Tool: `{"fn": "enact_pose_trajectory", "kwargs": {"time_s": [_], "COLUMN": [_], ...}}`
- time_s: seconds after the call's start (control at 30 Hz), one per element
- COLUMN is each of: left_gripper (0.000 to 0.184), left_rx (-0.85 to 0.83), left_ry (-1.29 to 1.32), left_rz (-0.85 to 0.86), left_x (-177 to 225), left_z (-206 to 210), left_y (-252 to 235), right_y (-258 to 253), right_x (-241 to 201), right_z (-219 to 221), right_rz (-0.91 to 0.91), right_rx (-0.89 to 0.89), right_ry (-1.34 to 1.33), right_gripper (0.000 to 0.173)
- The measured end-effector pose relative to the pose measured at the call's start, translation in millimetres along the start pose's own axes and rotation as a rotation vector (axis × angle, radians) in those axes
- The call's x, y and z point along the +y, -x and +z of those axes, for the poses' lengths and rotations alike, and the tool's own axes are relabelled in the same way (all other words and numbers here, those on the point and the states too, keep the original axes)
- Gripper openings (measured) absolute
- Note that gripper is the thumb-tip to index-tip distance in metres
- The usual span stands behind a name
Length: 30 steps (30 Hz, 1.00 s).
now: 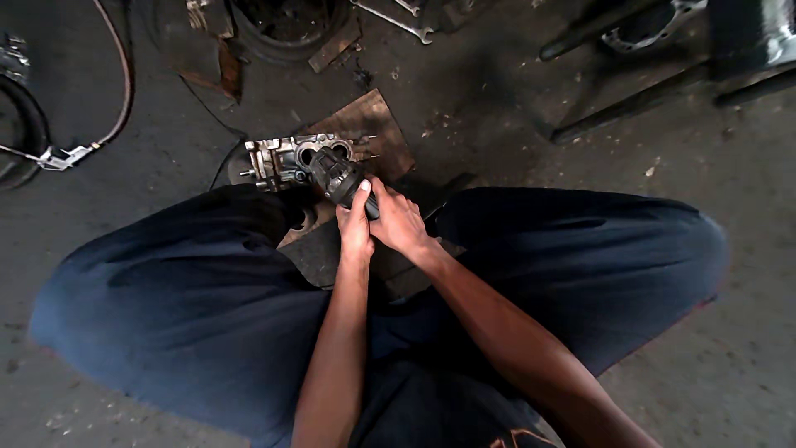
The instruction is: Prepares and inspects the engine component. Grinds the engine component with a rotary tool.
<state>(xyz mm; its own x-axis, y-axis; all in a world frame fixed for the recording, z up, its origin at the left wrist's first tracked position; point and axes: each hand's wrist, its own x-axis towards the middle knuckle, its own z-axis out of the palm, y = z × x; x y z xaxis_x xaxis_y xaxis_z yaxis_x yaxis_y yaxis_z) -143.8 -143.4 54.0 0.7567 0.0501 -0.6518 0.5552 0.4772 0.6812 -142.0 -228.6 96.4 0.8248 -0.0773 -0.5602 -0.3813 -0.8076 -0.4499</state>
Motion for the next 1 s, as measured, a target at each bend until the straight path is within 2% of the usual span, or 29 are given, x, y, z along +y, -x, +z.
{"fn": "enact_pose_trajectory", "kwargs": {"time_s": [0.37, 0.63, 0.77, 1.0], "left_gripper": [0.054, 0.063, 0.058, 0.058], "left_rx": [-0.036, -0.026, -0.049, -0.109], "left_ry": [0.068, 0.115, 0.112, 0.076], "left_rz": [0.029, 0.066, 0.096, 0.181], "left_x": [6, 5, 4, 10], "left_z": [-4, -1, 1, 13], "left_y": [21, 34, 37, 47], "right_y": [22, 34, 36, 37], "right_x": [-12, -7, 1, 24], "right_z": [-7, -8, -7, -7], "right_rz": [-0.025, -0.067, -0.062, -0.177], "right_rx": [0.020, 0.084, 0.106, 0.224], "right_ry": [0.054, 0.054, 0.029, -0.132], "right_gripper": [0.082, 0.078, 0.076, 0.067]}}
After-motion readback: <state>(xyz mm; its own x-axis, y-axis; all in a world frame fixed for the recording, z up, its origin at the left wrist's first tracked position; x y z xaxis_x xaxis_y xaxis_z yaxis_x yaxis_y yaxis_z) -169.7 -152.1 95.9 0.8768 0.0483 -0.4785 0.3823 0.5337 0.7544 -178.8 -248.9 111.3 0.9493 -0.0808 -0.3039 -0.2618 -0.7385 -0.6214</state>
